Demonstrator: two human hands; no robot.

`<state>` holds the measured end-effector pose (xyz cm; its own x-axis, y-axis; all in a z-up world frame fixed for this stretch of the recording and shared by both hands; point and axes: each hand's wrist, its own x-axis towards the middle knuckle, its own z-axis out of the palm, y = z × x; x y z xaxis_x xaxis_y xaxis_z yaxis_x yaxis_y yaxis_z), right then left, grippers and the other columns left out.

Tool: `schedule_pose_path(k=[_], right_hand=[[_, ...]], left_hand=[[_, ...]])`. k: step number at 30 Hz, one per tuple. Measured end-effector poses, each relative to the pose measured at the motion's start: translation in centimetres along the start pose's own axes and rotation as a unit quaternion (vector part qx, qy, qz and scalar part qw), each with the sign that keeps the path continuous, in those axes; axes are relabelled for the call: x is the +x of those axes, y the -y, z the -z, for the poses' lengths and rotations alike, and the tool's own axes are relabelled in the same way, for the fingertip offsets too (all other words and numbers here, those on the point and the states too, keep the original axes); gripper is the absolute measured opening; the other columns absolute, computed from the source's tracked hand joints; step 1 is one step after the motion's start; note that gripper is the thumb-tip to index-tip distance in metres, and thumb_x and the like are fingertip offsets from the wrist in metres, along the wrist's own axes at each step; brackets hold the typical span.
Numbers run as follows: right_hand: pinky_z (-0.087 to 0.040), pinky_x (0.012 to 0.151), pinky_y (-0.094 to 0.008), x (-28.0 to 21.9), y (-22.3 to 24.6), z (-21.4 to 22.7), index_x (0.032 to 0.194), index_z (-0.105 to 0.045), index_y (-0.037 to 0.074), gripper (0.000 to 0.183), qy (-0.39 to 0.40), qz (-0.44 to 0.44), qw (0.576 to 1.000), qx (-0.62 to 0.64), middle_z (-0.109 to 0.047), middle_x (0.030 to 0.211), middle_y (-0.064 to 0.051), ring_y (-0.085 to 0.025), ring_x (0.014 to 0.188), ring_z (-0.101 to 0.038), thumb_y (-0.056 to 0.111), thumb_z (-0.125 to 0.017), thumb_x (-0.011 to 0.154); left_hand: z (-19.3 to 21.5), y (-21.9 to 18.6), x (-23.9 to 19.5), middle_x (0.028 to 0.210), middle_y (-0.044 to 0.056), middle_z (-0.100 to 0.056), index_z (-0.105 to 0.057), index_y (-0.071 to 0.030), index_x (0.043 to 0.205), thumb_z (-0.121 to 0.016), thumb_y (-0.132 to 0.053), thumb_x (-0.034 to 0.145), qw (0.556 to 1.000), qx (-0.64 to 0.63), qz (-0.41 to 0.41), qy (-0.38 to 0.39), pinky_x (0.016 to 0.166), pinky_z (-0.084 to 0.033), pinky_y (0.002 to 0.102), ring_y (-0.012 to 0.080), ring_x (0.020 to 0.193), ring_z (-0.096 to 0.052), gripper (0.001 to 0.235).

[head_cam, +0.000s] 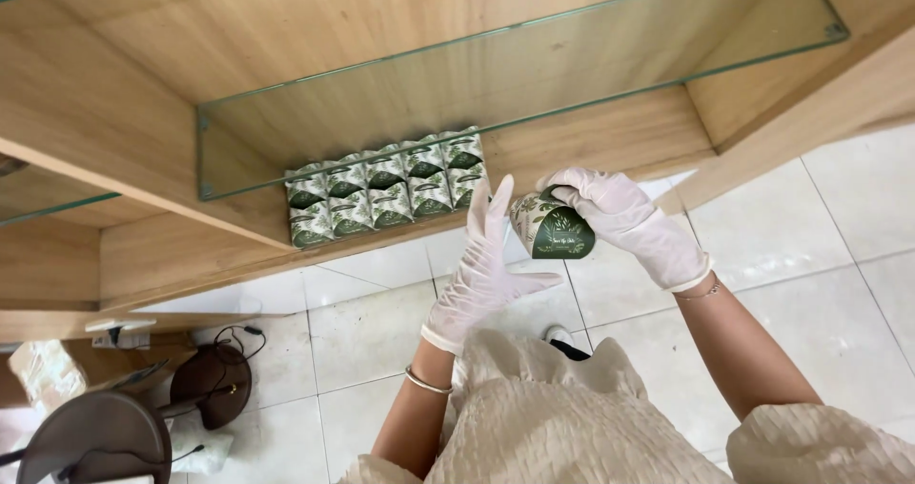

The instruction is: Organizing small green candle boxes by arranging them on a workbench and a shelf in a studio.

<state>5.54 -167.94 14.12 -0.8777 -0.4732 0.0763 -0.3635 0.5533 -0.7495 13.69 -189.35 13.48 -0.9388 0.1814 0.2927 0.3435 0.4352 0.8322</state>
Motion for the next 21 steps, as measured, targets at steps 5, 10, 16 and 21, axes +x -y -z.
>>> schedule_pose_path(k=[5, 10, 16, 21], right_hand=[[-0.057, 0.084, -0.032, -2.5, 1.3, 2.6, 0.118, -0.071, 0.015, 0.022, -0.023, -0.050, 0.998, 0.012, -0.077, 0.109, -0.005, -0.020, 0.097, -0.074, 0.017, -0.060, 0.099], [-0.058, 0.088, -0.031, -5.2, 3.5, 4.8, 0.128, -0.067, 0.016, 0.028, -0.028, -0.049, 0.996, 0.071, -0.076, 0.116, -0.003, -0.015, 0.099, -0.072, 0.020, -0.059, 0.101], [-0.040, 0.116, -0.036, -8.7, 7.6, 3.3, 0.159, -0.038, 0.014, 0.076, -0.111, -0.106, 0.885, 0.440, -0.061, 0.136, -0.010, -0.020, 0.132, -0.054, 0.041, -0.068, 0.094], [-0.042, 0.115, -0.038, -9.0, 8.9, 0.2, 0.156, -0.035, 0.009, 0.095, -0.171, -0.099, 0.804, 0.561, -0.055, 0.147, -0.009, -0.021, 0.137, -0.054, 0.040, -0.084, 0.081]], left_hand=[[-5.4, 1.0, -1.0, 0.151, 0.017, -0.042, -0.021, -0.011, 0.164, -0.089, -0.014, 0.078, 0.964, -0.263, 0.037, 0.012, 0.116, -0.042, 0.038, 0.0265, 0.136, -0.047, 0.109], [-7.8, -0.2, -0.9, 0.130, 0.007, -0.060, -0.042, -0.009, 0.155, -0.077, -0.004, 0.091, 0.901, -0.411, 0.134, -0.033, 0.103, -0.052, 0.030, 0.0147, 0.116, -0.059, 0.074], [-7.0, -2.3, -0.3, 0.123, 0.006, -0.063, -0.053, -0.008, 0.144, -0.074, 0.000, 0.094, 0.849, -0.501, 0.124, -0.111, 0.099, -0.054, 0.029, 0.0135, 0.111, -0.060, 0.055], [-6.8, -4.2, 0.0, 0.128, 0.007, -0.061, -0.051, -0.007, 0.141, -0.076, 0.001, 0.090, 0.849, -0.491, 0.109, -0.160, 0.097, -0.054, 0.029, 0.0138, 0.112, -0.059, 0.058]])
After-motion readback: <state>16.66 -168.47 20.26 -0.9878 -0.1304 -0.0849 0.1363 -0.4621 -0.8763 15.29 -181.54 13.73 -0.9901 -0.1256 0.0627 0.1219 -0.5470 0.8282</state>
